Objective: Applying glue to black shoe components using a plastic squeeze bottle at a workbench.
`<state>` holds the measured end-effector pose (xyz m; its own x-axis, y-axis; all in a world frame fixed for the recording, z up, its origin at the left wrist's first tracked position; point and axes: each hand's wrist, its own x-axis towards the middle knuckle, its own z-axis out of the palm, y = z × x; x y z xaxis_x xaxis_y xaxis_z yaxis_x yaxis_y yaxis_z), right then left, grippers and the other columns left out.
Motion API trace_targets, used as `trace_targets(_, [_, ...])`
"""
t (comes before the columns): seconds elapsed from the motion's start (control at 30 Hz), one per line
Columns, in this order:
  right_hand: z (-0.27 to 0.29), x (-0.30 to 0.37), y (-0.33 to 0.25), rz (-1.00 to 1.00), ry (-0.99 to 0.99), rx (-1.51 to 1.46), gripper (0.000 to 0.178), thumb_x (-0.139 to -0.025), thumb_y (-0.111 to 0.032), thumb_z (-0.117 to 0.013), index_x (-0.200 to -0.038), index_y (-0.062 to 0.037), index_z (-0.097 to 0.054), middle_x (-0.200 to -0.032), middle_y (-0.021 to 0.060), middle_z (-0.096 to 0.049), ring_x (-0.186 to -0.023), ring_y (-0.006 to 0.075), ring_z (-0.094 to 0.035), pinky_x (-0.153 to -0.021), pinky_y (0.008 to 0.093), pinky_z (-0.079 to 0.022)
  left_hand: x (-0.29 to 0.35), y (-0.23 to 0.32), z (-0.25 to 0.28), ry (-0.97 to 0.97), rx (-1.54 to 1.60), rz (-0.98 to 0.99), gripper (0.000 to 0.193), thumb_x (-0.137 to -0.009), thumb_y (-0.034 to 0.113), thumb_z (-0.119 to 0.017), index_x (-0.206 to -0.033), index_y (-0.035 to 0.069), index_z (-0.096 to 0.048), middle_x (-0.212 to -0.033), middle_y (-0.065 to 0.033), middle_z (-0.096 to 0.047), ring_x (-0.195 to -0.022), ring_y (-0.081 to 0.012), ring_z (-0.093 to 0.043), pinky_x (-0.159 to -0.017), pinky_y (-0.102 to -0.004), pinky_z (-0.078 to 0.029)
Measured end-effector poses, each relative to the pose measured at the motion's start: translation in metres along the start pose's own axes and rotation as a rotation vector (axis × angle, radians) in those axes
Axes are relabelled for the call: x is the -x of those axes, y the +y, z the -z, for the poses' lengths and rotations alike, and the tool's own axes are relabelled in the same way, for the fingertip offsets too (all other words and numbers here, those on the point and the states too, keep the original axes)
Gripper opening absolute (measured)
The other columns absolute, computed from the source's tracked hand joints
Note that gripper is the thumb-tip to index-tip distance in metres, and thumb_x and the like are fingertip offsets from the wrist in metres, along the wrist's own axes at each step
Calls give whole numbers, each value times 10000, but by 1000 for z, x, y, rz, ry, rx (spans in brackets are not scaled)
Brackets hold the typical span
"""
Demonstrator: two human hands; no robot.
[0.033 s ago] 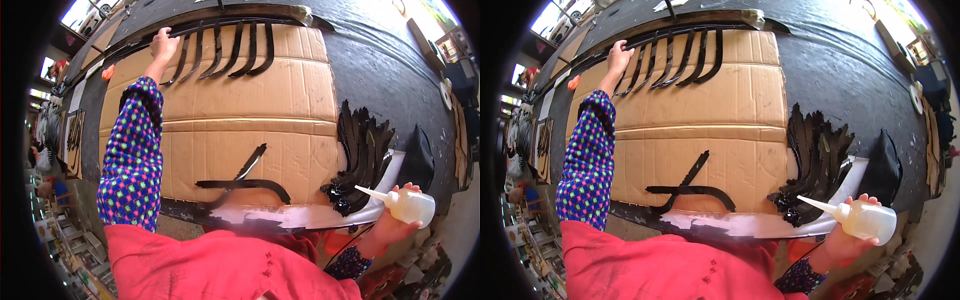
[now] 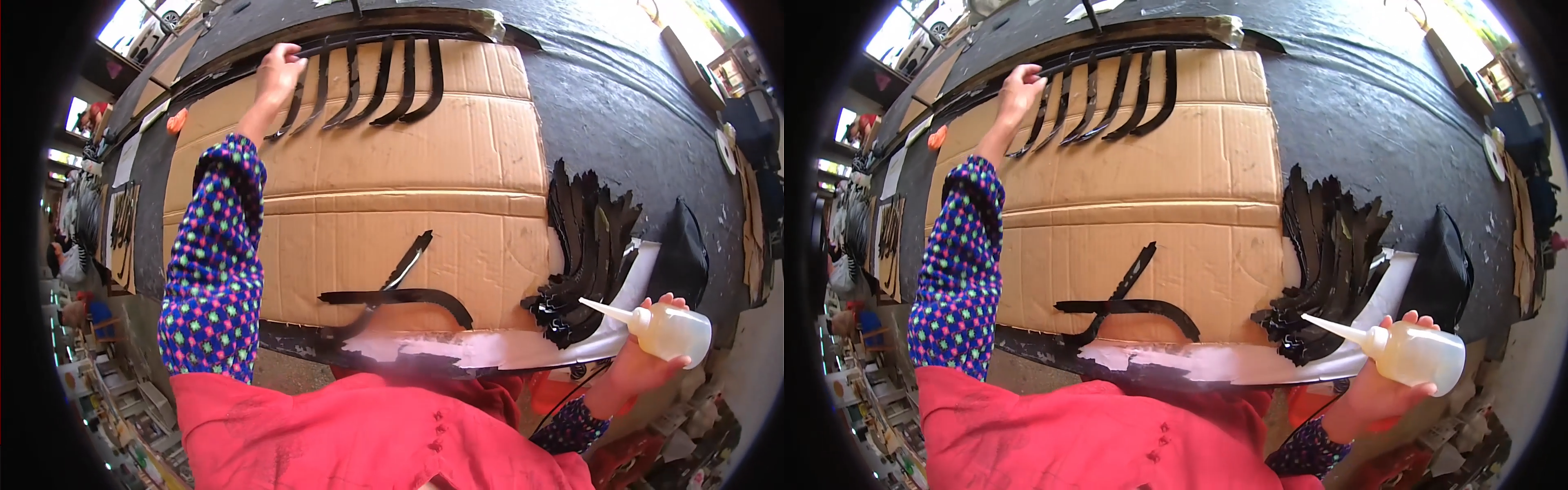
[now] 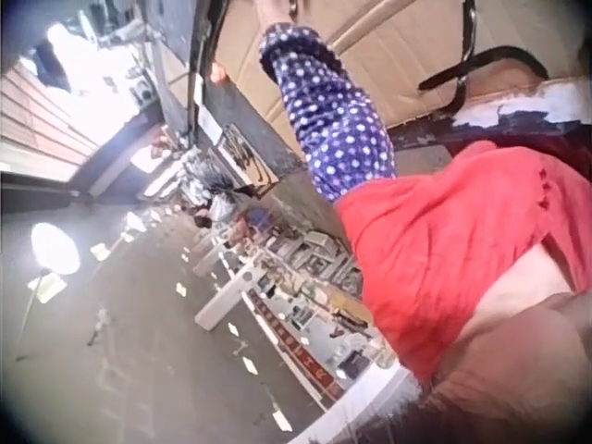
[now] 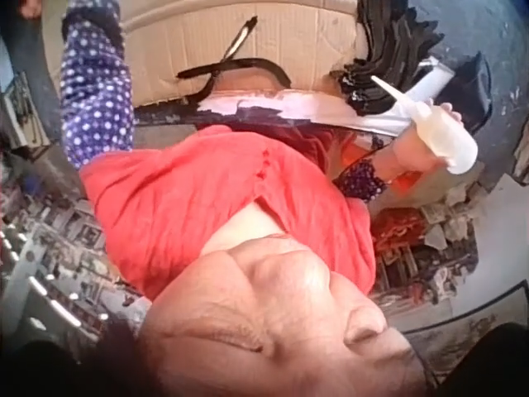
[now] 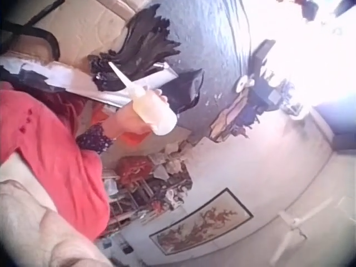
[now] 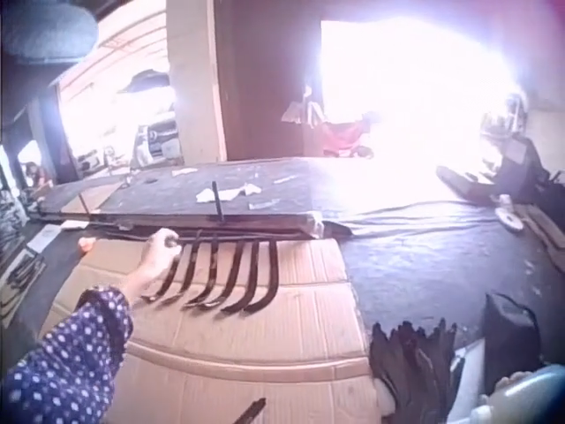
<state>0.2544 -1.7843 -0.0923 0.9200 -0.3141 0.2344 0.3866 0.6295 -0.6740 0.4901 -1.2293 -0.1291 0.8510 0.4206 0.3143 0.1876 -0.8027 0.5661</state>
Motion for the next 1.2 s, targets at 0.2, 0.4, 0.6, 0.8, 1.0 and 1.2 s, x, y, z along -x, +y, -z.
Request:
trace_targets(0.2, [4, 9, -7, 8, 5, -128, 664, -765, -367, -601, -1234, 1, -311, -1271, 163, -323, -1216, 328, -278, -994, 497, -245, 195, 217, -9, -1020, 411, -133, 280, -800, 288, -590, -858, 15, -568, -733, -78, -593, -587, -106, -566, -512, -229, -464])
trace_targets(0.4, [3, 26, -30, -1, -9, 46, 748, -720, -476, -603, -1238, -19, -317, -1256, 163, -362, -1188, 337, -328, -984, 506, -252, 284, 200, -3, -791, 271, -524, 267, -712, 212, -626, -818, 15, -481, -808, -162, -529, -811, -325, -520, -685, -398, -428])
trace_targets(0.6, [9, 35, -21, -133, -14, -81, 697, -763, -437, -570, -1247, -13, -302, -1258, 180, -355, -1180, 365, -330, -977, 508, -264, 330, 153, 27, -536, 10, -564, 231, -707, 167, -616, -817, 65, -441, -800, -100, -468, -801, -278, -471, -735, -388, -384])
trace_targets(0.8, [-13, 47, -8, -193, -91, -69, 693, -779, -435, -544, -1258, -8, -283, -1260, 203, -347, -1175, 386, -328, -944, 541, -282, 343, 150, 26, -457, 179, -546, 169, -750, 35, -543, -892, 46, -452, -808, -112, -537, -763, -283, -540, -697, -359, -414])
trace_targets(1.0, [-32, 52, 2, -233, -182, -86, 678, -781, -441, -539, -1255, -24, -291, -1243, 200, -364, -1158, 377, -350, -929, 549, -296, 315, 160, 54, -216, 387, -561, 153, -779, -25, -466, -904, 0, -550, -852, -169, -570, -800, -300, -563, -693, -359, -451])
trace_targets(1.2, [-41, 58, 8, -264, -205, -61, 693, -778, -456, -538, -1262, -30, -283, -1250, 196, -360, -1162, 359, -356, -927, 539, -309, 297, 165, 87, -342, 519, -677, 79, -781, 113, -578, -829, 51, -568, -753, -94, -558, -708, -232, -543, -636, -313, -423])
